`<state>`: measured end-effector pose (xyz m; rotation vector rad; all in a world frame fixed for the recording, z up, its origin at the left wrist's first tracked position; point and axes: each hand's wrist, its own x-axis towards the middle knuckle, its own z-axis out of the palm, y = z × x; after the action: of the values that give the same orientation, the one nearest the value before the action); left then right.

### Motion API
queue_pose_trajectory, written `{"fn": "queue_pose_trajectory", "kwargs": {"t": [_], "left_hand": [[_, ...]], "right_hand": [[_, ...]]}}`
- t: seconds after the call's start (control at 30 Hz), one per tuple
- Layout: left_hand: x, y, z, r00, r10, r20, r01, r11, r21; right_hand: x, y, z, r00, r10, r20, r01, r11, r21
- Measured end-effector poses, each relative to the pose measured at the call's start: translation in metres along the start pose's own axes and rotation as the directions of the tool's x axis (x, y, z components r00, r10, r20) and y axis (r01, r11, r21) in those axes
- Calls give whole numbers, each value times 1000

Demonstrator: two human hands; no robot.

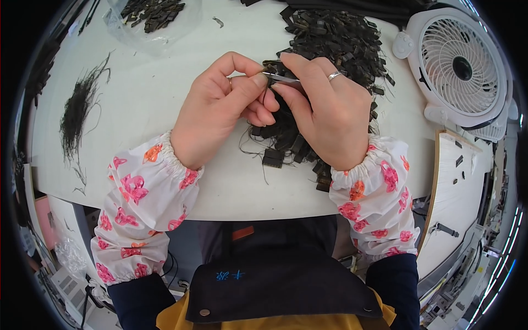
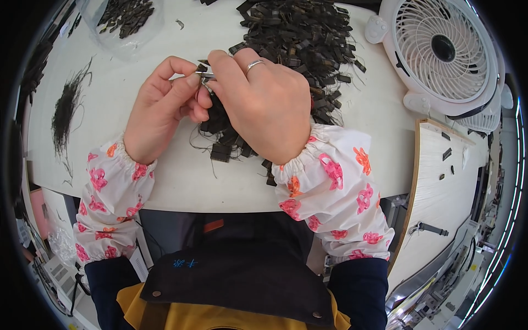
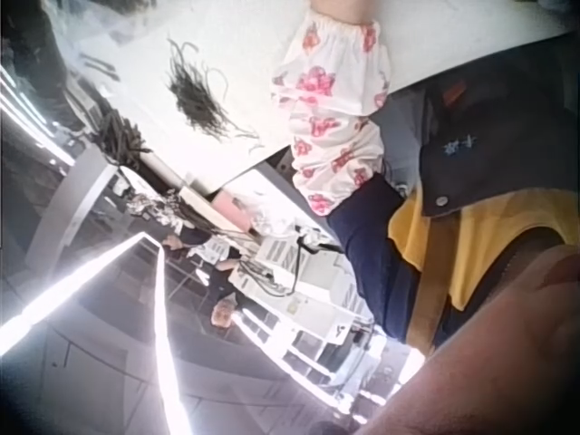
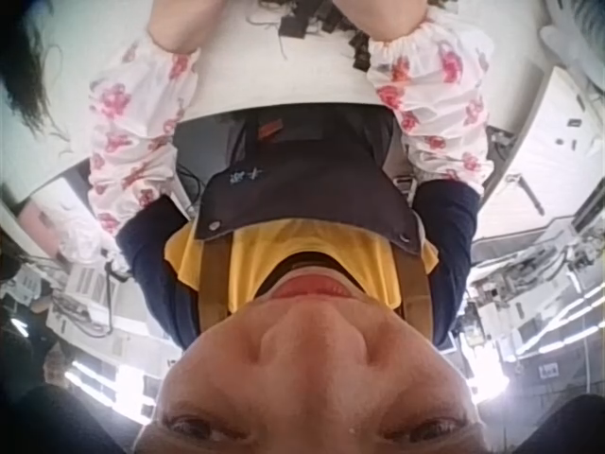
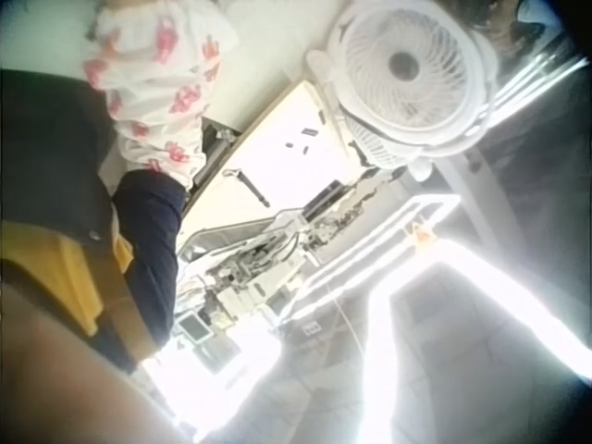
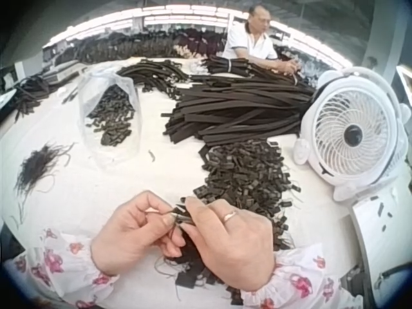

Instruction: The recorder is trimming excess threads from small black leather straps using a pair of snips.

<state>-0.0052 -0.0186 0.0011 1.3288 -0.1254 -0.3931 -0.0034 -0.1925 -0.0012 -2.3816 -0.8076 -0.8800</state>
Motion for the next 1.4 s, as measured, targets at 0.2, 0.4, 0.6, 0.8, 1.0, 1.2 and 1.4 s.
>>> {"fn": "queue_pose_trajectory", "kwargs": {"t": [0.2,0.4,0.6,0.8,1.0,1.2,1.4], "left_hand": [[0,-3,1,1000,-12,21,11,1000,17],[2,-2,-4,997,-45,59,44,998,33],[10,-1,-20,929,-178,325,219,972,-91],[5,3,-11,938,-170,301,145,984,105],[7,-5,-9,981,-107,159,101,994,46],[3,-5,-8,997,-72,3,72,997,0],[4,-6,-2,997,-75,-3,75,997,14]], "right_hand": [[0,-2,-2,997,-58,52,64,991,-117],[-4,0,-4,990,104,90,-117,982,148],[0,15,-6,986,6,169,-76,910,407],[-2,17,-5,987,27,157,-89,913,398],[0,7,-9,949,293,120,-316,892,323],[-3,5,2,999,40,34,-42,998,54],[-1,2,5,999,-14,41,14,1000,-6]]}}
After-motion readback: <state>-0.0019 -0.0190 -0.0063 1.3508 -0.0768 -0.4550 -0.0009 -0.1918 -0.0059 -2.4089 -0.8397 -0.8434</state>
